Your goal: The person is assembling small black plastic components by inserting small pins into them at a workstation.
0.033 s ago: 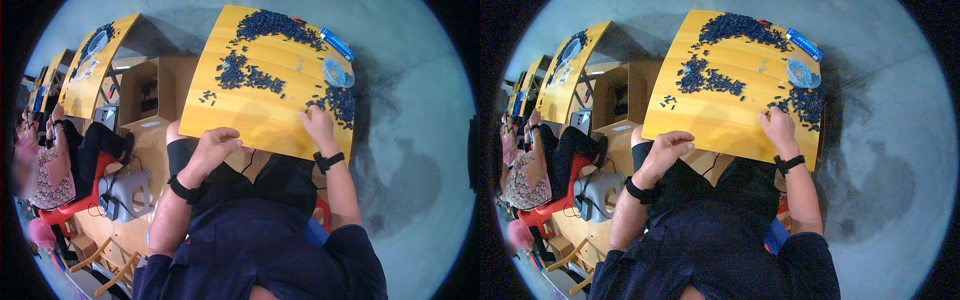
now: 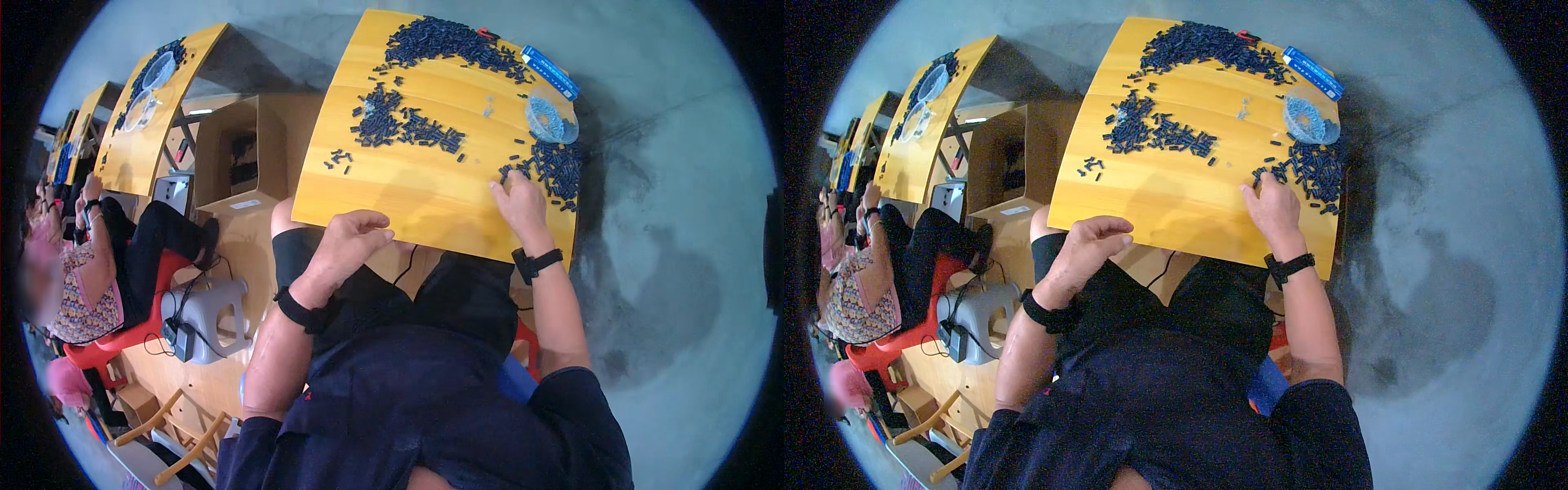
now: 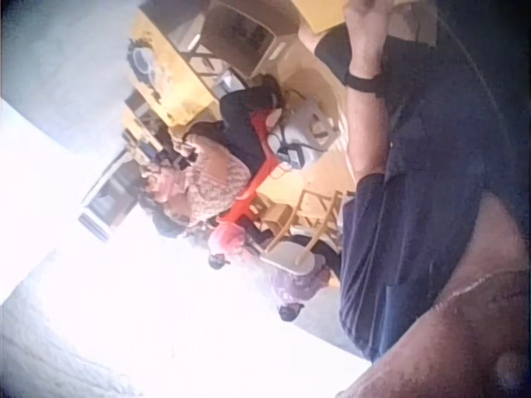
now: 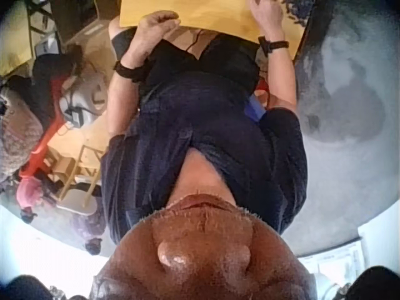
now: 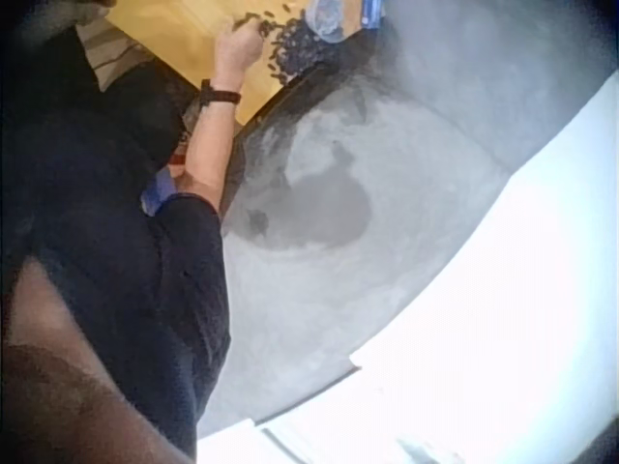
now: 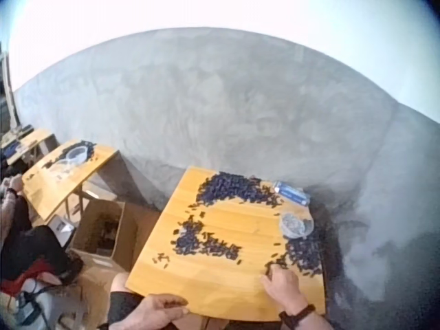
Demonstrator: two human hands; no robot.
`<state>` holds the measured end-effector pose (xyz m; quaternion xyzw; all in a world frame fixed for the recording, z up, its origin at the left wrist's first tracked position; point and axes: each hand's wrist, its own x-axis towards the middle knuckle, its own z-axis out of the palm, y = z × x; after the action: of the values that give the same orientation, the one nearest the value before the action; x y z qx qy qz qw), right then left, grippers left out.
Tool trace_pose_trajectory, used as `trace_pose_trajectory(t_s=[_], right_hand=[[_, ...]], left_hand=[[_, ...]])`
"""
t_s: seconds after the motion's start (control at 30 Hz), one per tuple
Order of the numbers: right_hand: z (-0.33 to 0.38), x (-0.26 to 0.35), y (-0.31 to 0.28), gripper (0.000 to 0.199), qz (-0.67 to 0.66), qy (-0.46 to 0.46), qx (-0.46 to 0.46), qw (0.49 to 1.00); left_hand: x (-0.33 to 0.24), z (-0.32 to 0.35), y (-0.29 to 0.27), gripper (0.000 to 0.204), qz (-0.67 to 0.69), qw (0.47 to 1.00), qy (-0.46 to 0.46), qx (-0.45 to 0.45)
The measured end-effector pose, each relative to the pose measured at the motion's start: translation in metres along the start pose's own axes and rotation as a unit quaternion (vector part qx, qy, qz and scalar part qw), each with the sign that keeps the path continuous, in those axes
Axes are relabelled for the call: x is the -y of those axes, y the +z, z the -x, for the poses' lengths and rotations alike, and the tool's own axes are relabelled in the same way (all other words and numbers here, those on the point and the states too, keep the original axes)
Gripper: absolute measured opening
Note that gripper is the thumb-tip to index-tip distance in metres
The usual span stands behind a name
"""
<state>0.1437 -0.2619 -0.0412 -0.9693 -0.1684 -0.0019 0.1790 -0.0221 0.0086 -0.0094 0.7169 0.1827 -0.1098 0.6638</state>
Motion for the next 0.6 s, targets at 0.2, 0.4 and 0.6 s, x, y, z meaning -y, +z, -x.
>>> trace_pose_trajectory(t_s=[0.2,0.4,0.6], right_hand=[[-0.017,0.004,0.019,0.029,-0.07,-0.066,-0.07,0.993],[-0.038,0.041,0.023,0.026,-0.017,-0.079,0.0,0.997],[-0.047,0.037,0.039,0.027,0.038,-0.092,0.039,0.994]], left_hand=[[0.021,-0.005,-0.005,0.027,-0.001,1.0,-0.03,-0.007],[0.028,-0.002,-0.006,0.025,0.02,0.999,-0.041,-0.019],[0.028,0.001,-0.006,0.025,0.026,0.998,-0.051,-0.03]])
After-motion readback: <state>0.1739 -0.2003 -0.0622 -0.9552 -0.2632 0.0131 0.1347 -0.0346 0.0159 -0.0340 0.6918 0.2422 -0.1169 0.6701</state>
